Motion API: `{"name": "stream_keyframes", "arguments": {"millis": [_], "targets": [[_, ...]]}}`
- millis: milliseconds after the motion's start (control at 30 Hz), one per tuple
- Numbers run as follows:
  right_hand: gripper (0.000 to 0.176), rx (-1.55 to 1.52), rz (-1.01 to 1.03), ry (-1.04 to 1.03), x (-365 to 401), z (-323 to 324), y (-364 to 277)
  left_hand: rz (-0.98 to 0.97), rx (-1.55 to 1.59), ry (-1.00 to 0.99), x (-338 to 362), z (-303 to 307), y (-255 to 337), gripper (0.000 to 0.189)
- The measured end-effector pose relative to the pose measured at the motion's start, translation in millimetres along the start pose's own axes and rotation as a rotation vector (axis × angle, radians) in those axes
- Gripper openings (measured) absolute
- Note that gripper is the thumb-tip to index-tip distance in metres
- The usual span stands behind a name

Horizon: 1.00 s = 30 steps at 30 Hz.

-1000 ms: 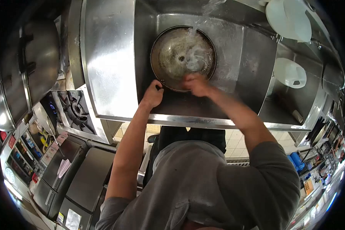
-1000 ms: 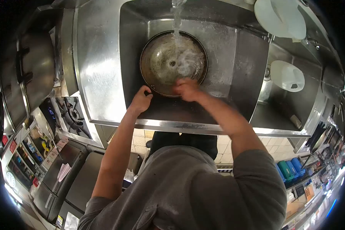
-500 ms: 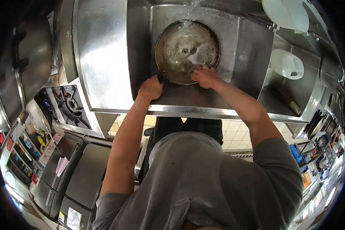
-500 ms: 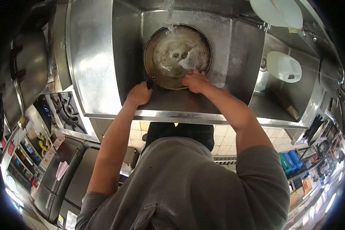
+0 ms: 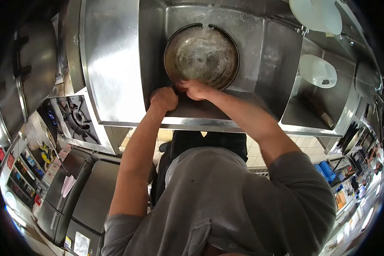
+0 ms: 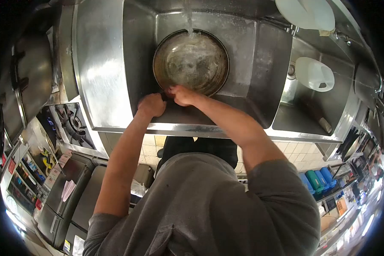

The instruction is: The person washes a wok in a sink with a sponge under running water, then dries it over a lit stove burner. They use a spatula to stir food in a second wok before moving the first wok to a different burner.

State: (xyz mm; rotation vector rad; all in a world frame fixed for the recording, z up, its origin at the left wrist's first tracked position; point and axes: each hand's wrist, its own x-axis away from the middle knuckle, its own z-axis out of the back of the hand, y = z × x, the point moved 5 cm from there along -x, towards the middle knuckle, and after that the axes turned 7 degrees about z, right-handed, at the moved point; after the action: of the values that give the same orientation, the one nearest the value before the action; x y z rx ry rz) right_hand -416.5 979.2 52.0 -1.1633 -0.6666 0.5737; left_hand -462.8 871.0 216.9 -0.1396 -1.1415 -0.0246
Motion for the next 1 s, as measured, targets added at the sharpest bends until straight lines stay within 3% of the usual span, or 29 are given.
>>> {"name": "stream_keyframes", "arguments": {"millis": [33, 100, 133, 167, 267, 300, 367, 400, 467, 500, 600, 700, 733, 800, 833, 900, 967, 1000], "targets": [[0.03, -0.002, 0.002, -0.004, 5.8, 7.3, -1.8, 0.017, -0.03, -0.031, -7.1, -5.7, -2.6, 0.047], [0.03, 0.309, 0.025, -0.128, 42.3, 27.6, -3.0, 0.025, -0.078, -0.07, -6.2, -10.4, -6.5, 0.045], [0.033, 0.595, 0.011, -0.465, 72.1, 44.4, 19.1, 0.009, -0.059, -0.06, -2.3, -4.5, -4.0, 0.044], [0.034, 0.474, -0.249, -0.443, 95.3, 104.4, -16.2, -0.007, -0.036, -0.043, -1.7, 1.8, -1.7, 0.042], [0.033, 0.589, -0.333, -0.572, 78.1, 100.2, -49.6, -0.042, 0.017, 0.057, -1.7, -0.5, -0.3, 0.042], [0.034, 0.638, -0.1, -0.282, 56.2, 50.6, -14.3, -0.043, 0.018, 0.07, -9.0, 1.0, -0.6, 0.042], [0.034, 0.399, -0.348, -0.266, 3.0, 44.4, -40.2, -0.012, -0.105, -0.046, -18.9, -12.8, -6.9, 0.045], [0.034, 0.39, -0.347, -0.27, 9.8, 52.2, -49.4, -0.009, -0.108, -0.055, -17.5, -15.7, -8.2, 0.045], [0.031, 0.508, -0.094, -0.298, 43.1, 75.8, -65.0, -0.041, -0.075, -0.031, -16.5, -10.7, -4.5, 0.045], [0.029, 0.515, -0.067, -0.301, 69.2, 80.8, -32.7, -0.047, -0.072, -0.02, -19.3, -4.7, -1.2, 0.045], [0.034, 0.301, -0.006, -0.471, 116.6, 1.9, 194.6, -0.018, -0.031, -0.015, -8.0, -4.2, -1.0, 0.043], [0.04, 0.534, -0.05, -0.154, 45.5, 56.8, -48.1, -0.016, -0.014, 0.001, -9.7, 3.3, 0.9, 0.04], [0.04, 0.532, -0.049, -0.155, 24.5, 59.8, -61.6, -0.008, -0.052, -0.005, -17.9, -3.9, -3.9, 0.039], [0.033, 0.369, -0.2, -0.241, 2.1, 54.5, -55.4, 0.007, -0.089, -0.029, -20.0, -17.2, -8.6, 0.037], [0.032, 0.335, -0.153, -0.248, 16.0, 46.6, -36.0, -0.023, -0.084, -0.024, -17.3, -21.1, -8.6, 0.037], [0.043, 0.599, -0.143, -0.407, 73.7, 79.7, -29.4, -0.057, -0.068, 0.017, -22.9, -5.3, -2.9, 0.036], [0.042, 0.444, -0.128, -0.332, 125.0, 65.0, 84.7, -0.037, -0.058, -0.052, -11.6, -4.4, -2.0, 0.045], [0.042, 0.449, -0.122, -0.334, 112.9, 77.3, 45.9, -0.033, -0.053, -0.047, -10.1, -5.2, -1.6, 0.045]]}}
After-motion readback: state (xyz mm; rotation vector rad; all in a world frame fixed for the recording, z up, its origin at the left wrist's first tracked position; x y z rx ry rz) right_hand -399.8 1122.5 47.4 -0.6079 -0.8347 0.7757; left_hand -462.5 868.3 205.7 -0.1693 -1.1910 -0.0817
